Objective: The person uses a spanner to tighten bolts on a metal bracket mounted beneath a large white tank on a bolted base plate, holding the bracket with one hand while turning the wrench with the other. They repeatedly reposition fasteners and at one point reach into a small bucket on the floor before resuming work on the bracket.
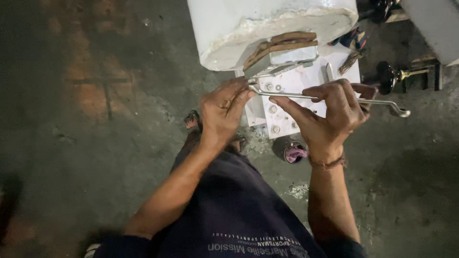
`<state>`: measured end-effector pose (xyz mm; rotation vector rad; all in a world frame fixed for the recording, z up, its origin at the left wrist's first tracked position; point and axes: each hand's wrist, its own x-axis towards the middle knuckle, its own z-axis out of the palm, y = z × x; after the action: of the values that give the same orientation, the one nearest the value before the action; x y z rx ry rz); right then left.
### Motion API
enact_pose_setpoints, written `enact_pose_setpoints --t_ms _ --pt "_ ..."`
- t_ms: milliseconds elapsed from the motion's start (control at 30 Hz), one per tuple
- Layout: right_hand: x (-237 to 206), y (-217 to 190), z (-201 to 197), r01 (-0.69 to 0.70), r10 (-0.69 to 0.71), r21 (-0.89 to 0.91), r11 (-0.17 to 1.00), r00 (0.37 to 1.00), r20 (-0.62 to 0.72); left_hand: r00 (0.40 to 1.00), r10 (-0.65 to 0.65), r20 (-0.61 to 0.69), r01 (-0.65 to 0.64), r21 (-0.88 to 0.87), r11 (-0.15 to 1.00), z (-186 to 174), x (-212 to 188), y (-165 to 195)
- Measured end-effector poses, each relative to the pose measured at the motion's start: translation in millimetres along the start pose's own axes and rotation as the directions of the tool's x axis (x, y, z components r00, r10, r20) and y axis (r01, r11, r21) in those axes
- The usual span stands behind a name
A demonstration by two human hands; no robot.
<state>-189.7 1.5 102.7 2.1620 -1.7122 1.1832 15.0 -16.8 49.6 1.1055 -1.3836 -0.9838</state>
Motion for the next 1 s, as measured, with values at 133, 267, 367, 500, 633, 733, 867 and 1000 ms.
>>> enact_pose_setpoints --t_ms 133,267,367,500,633,733,867,1000 --pt "10 -4 -13 0.135 -0.136 -0.174 0.975 0.991 0.010 0.999 0.011 -0.035 -0.011 -0.010 1.000 3 -2 3" --pt "11 -7 -17 0.105 -0.094 -0.197 0.975 0.994 0.063 0.993 -0.121 0.011 0.119 -0.295 0.948 7 -6 6" --pt "6 -4 -14 0.104 -0.098 -0.254 0.962 0.995 0.036 0.997 -0.071 0.002 0.070 -0.257 0.964 4 -5 7" --pt "-8 3 -1 -0.034 0.035 -0.063 0.997 0.999 0.020 0.999 -0.043 -0.010 0.042 -0.086 0.995 -4 -1 14" --pt "-37 6 50 -0.464 0.495 0.462 0.756 0.867 0.060 0.991 -0.130 0.022 0.129 0.053 0.990 -7 4 21" --pt "-65 14 106 -0.480 0.639 0.834 0.270 0.738 0.217 0.996 0.088 -0.001 -0.087 0.091 0.992 -7 6 23" --pt "-89 24 141 -0.477 0.669 0.871 0.119 0.687 0.284 0.995 0.100 0.000 -0.099 0.150 0.984 -7 9 24" --pt "-77 23 120 -0.488 0.580 0.810 0.325 0.780 0.237 0.993 0.102 0.055 -0.109 0.141 0.984 -10 13 24"
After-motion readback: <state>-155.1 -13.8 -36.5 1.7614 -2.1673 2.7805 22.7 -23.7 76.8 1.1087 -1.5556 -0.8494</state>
